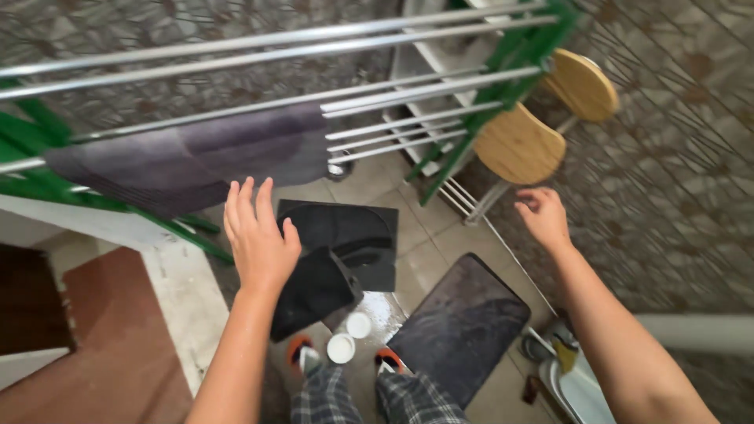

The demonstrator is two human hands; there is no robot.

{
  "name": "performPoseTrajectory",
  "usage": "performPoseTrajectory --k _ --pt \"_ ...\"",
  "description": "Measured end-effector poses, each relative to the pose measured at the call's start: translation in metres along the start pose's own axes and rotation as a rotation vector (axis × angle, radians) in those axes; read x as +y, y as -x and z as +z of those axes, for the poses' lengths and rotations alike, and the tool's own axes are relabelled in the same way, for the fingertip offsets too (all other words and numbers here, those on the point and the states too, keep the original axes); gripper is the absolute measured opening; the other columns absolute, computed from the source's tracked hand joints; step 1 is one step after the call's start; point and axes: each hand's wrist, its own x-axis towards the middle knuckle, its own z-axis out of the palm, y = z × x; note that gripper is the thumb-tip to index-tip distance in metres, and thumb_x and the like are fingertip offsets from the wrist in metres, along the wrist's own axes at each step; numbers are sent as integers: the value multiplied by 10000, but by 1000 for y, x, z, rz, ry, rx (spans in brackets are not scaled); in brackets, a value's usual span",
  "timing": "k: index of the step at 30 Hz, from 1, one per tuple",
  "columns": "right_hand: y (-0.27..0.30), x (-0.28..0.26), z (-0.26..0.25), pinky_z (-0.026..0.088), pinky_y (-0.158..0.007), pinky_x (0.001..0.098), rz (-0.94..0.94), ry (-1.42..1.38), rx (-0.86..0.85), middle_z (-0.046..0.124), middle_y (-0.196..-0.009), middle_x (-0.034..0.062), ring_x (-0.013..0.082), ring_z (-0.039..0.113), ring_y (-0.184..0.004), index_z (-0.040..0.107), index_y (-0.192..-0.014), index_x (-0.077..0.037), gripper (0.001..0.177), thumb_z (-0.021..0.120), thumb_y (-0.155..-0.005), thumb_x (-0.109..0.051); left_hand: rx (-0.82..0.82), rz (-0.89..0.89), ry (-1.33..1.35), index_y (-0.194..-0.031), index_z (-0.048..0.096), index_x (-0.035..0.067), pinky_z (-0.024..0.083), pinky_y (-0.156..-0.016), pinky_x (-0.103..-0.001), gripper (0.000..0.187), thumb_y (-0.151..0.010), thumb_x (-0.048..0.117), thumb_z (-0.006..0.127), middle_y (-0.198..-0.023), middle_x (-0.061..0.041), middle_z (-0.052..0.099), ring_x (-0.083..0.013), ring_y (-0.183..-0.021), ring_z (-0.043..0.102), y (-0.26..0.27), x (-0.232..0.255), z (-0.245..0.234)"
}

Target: The recorder cleans a floor mat in a bathroom setting using water, soap, and a brush.

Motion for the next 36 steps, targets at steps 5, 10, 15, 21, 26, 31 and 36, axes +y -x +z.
performPoseTrajectory --k 5,10,15,21,26,31,36 --pt "84 140 -18 558 -890 398 208 123 -88 709 -1112 159 275 710 -939 785 -1109 -149 287 783 -839 -247 -64 28 71 -1443 507 39 286 -1186 -565 667 -809 91 707 -1513 -225 448 -440 -1478 328 37 45 11" --pt "199 236 -39 559 -909 403 411 143 -157 779 -1062 142 285 732 -993 802 -1099 -155 297 771 -834 -285 -120 73 126 -1431 521 42 290 -1193 -547 643 -813 80 695 -1499 -209 462 -424 -1466 345 77 84 10" --pt "309 272 -73 543 -918 412 623 141 -171 783 -1075 147 307 731 -1031 811 -1091 -153 295 767 -836 -295 -184 115 184 -1408 531 35 298 -1182 -545 637 -795 85 699 -1477 -202 482 -419 -1451 358 134 111 12" --pt "391 249 -124 540 -923 401 653 124 -155 775 -1091 137 293 731 -1042 794 -1101 -144 297 762 -839 -280 -254 122 232 -1411 537 43 309 -1165 -540 626 -807 77 699 -1466 -196 505 -421 -1446 376 237 130 36" --pt "429 256 -137 544 -902 427 494 223 -168 742 -1083 202 334 707 -1007 806 -1073 -138 279 775 -823 -257 -331 77 285 -1392 545 35 323 -1150 -530 611 -798 68 680 -1435 -207 528 -425 -1428 390 301 150 76" --pt "465 313 -124 545 -919 442 495 250 -190 699 -1163 223 344 713 -967 805 -1058 -135 267 774 -814 -239 -374 79 292 -1392 543 48 328 -1161 -516 618 -788 65 674 -1411 -201 545 -415 -1419 409 348 184 142" --pt "533 433 -35 567 -897 422 676 189 -287 682 -1184 208 306 760 -899 794 -1052 -135 263 769 -810 -235 -474 78 250 -1374 541 61 337 -1150 -511 608 -782 80 682 -1373 -183 564 -402 -1404 419 417 220 274"
